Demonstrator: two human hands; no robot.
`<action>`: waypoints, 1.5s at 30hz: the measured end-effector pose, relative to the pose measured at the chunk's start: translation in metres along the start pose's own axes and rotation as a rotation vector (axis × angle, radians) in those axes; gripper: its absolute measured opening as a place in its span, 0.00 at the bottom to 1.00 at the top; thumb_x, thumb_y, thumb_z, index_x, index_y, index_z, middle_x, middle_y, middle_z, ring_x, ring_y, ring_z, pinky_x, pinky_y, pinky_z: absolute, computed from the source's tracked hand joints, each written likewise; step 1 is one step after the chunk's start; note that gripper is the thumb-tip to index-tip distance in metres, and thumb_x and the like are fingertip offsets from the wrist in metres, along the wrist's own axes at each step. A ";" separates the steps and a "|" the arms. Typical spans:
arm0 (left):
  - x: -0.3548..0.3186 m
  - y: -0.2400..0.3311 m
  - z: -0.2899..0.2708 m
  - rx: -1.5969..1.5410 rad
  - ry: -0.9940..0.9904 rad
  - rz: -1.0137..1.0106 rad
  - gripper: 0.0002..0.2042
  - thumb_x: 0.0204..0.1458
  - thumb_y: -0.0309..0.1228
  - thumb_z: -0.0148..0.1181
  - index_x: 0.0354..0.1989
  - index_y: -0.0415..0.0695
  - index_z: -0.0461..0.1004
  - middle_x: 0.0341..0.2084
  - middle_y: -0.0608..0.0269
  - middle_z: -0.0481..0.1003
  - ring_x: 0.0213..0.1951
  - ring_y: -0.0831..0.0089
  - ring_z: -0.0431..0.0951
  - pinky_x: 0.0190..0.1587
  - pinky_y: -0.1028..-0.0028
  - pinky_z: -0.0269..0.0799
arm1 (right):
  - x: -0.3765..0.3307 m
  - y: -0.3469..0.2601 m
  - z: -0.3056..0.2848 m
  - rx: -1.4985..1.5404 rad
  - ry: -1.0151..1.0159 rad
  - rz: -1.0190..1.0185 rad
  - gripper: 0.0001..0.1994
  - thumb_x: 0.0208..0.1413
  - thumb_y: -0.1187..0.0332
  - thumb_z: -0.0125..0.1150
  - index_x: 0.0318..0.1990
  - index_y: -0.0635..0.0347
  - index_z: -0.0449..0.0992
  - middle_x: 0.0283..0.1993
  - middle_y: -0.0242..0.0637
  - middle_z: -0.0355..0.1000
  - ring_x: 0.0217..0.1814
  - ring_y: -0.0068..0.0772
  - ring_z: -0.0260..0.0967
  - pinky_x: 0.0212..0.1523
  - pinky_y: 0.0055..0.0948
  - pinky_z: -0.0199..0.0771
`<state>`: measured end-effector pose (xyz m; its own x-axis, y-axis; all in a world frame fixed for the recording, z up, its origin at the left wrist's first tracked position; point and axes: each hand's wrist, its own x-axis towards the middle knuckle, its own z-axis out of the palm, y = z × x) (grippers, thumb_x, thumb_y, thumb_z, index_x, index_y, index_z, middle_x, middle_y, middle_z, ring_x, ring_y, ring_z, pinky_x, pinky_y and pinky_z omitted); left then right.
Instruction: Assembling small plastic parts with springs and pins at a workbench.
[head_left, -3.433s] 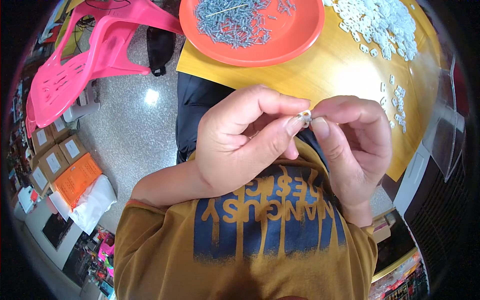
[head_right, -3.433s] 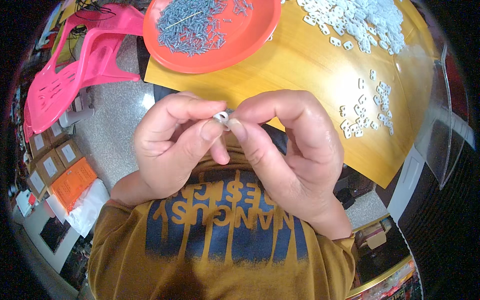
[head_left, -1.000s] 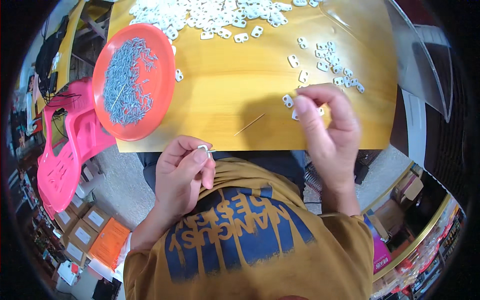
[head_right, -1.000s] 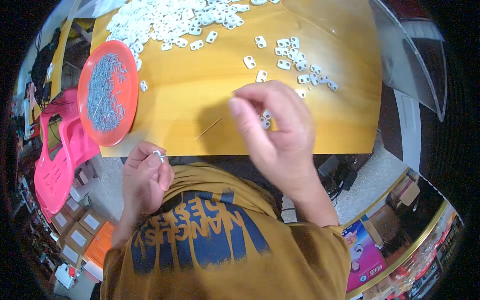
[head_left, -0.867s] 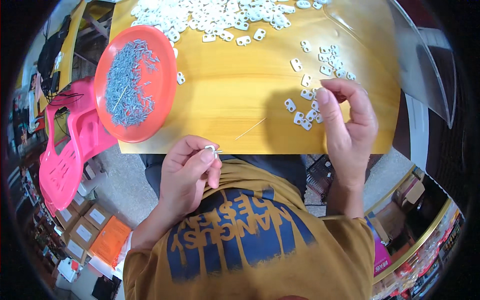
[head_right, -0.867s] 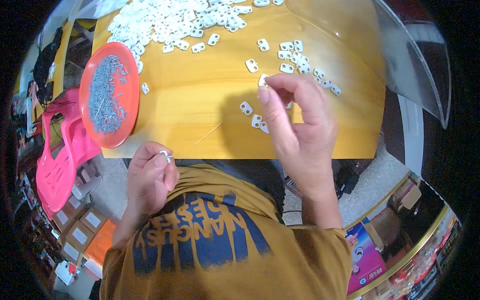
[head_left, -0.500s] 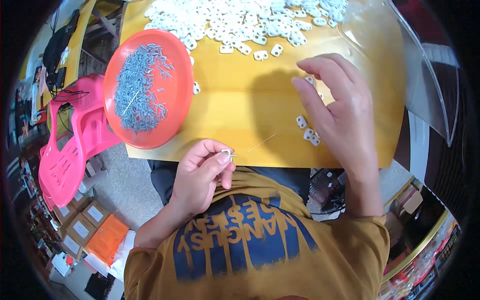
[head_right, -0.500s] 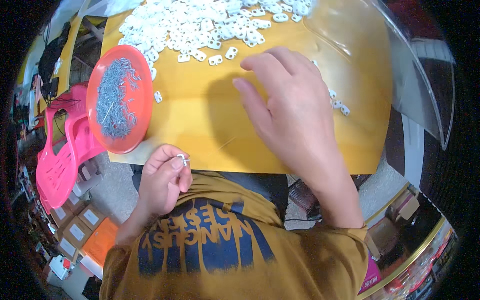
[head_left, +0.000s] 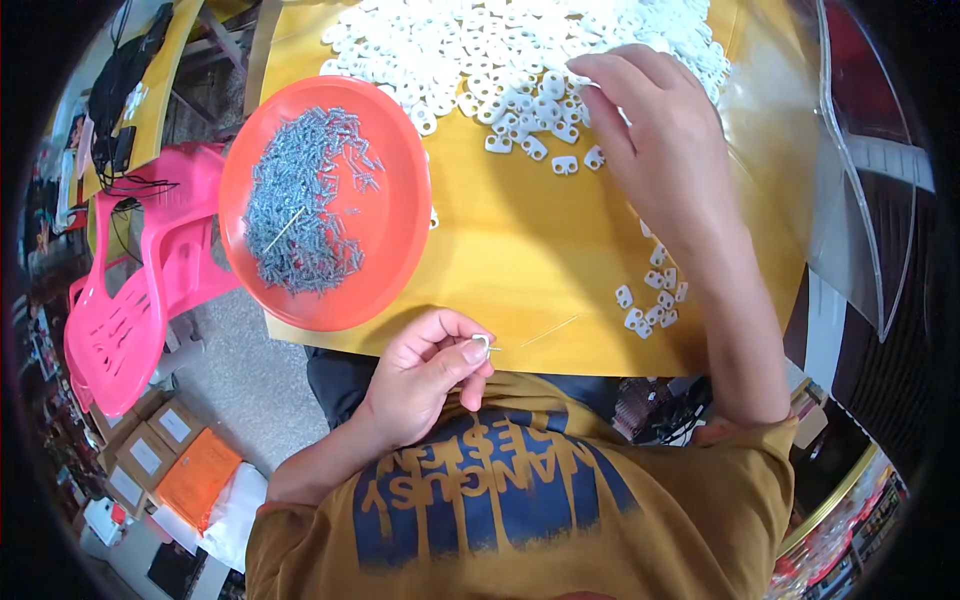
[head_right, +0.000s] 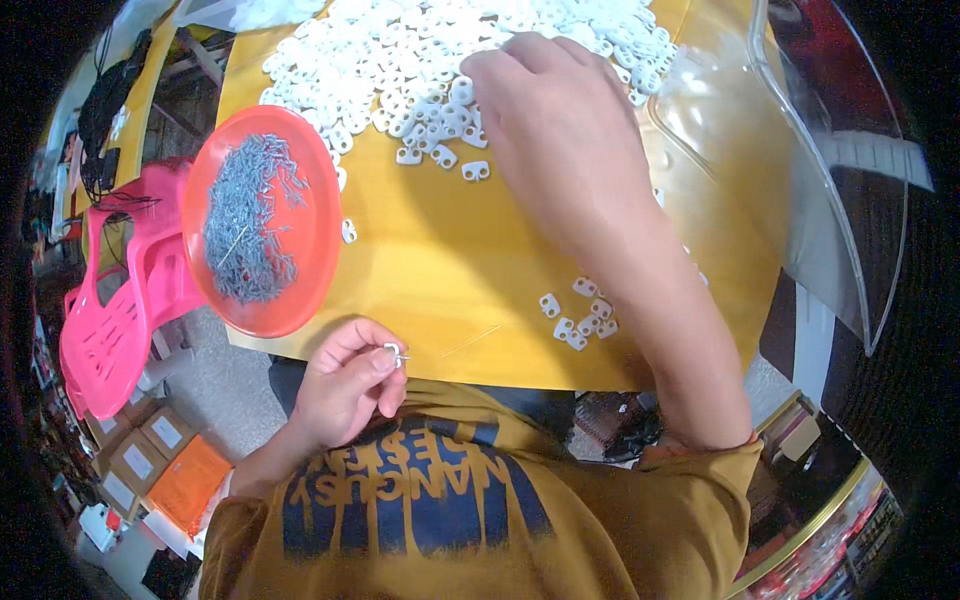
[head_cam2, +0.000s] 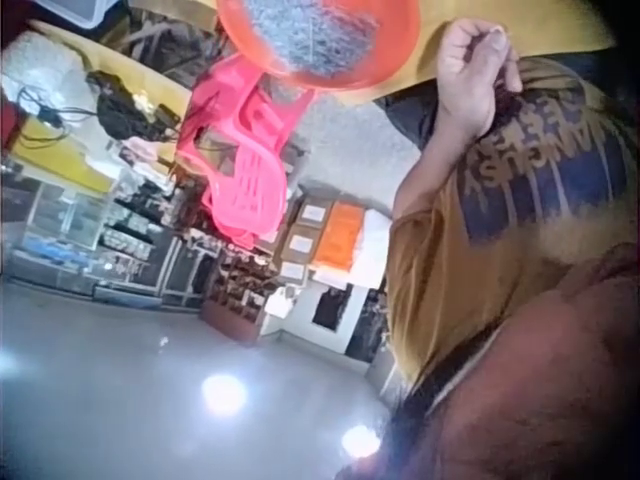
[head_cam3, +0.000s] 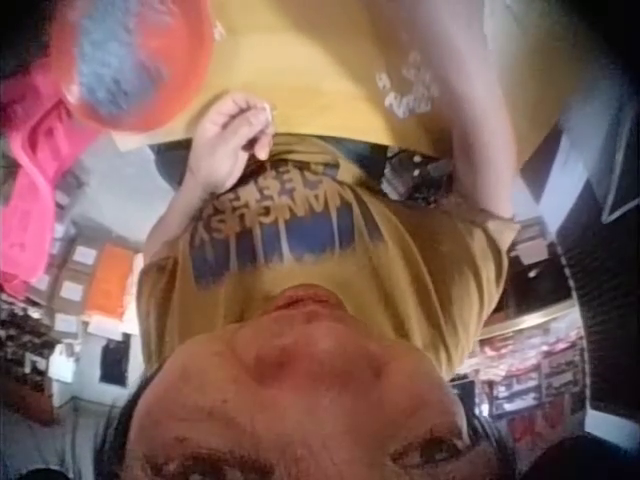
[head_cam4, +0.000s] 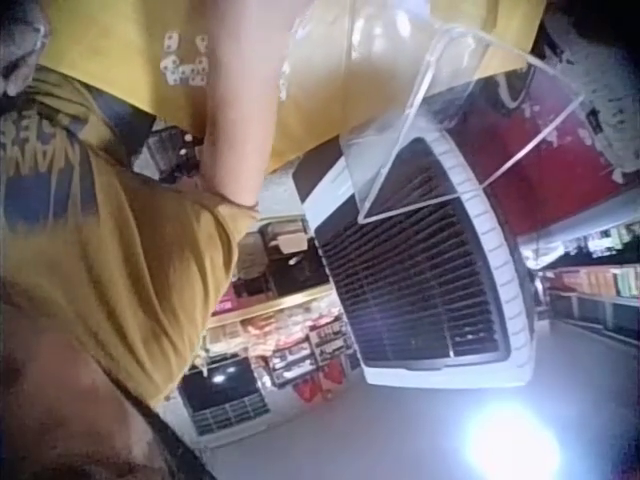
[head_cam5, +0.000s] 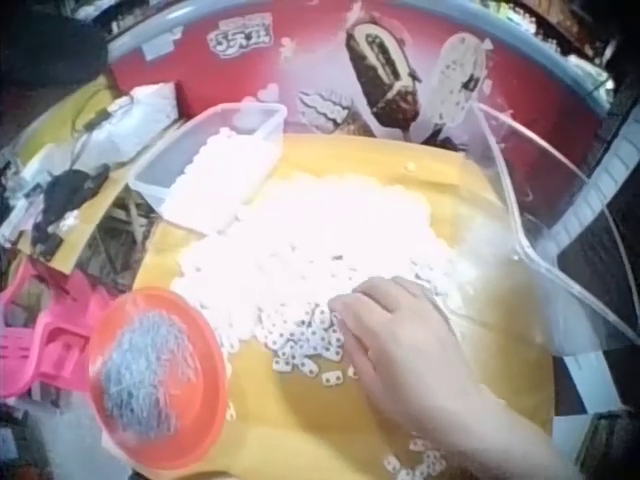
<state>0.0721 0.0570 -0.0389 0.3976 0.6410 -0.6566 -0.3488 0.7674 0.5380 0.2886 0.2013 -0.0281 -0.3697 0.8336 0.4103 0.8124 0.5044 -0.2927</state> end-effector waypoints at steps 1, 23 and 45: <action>0.001 0.001 -0.001 -0.002 -0.001 0.001 0.03 0.51 0.23 0.47 0.33 0.39 0.65 0.19 0.61 0.67 0.15 0.76 0.67 0.20 0.79 0.63 | 0.004 0.002 0.003 -0.005 -0.011 -0.029 0.07 0.44 0.76 0.54 0.34 0.61 0.72 0.30 0.39 0.68 0.34 0.42 0.65 0.36 0.33 0.65; 0.002 0.005 -0.006 0.004 -0.058 -0.013 0.04 0.52 0.25 0.47 0.34 0.38 0.64 0.21 0.62 0.66 0.18 0.75 0.67 0.21 0.80 0.63 | 0.025 0.013 0.022 -0.048 -0.110 -0.196 0.05 0.42 0.73 0.57 0.28 0.61 0.69 0.30 0.37 0.68 0.33 0.41 0.65 0.36 0.33 0.66; -0.026 0.027 0.019 0.074 -0.024 0.338 0.04 0.51 0.24 0.47 0.34 0.38 0.64 0.20 0.59 0.68 0.15 0.78 0.65 0.17 0.82 0.63 | -0.042 -0.093 -0.040 1.443 -0.063 0.794 0.11 0.52 0.71 0.48 0.41 0.69 0.68 0.27 0.37 0.66 0.26 0.23 0.61 0.27 0.18 0.61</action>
<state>0.0685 0.0614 0.0026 0.2902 0.8587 -0.4225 -0.4025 0.5100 0.7602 0.2465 0.1098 0.0168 -0.1379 0.9588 -0.2484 -0.2556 -0.2768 -0.9263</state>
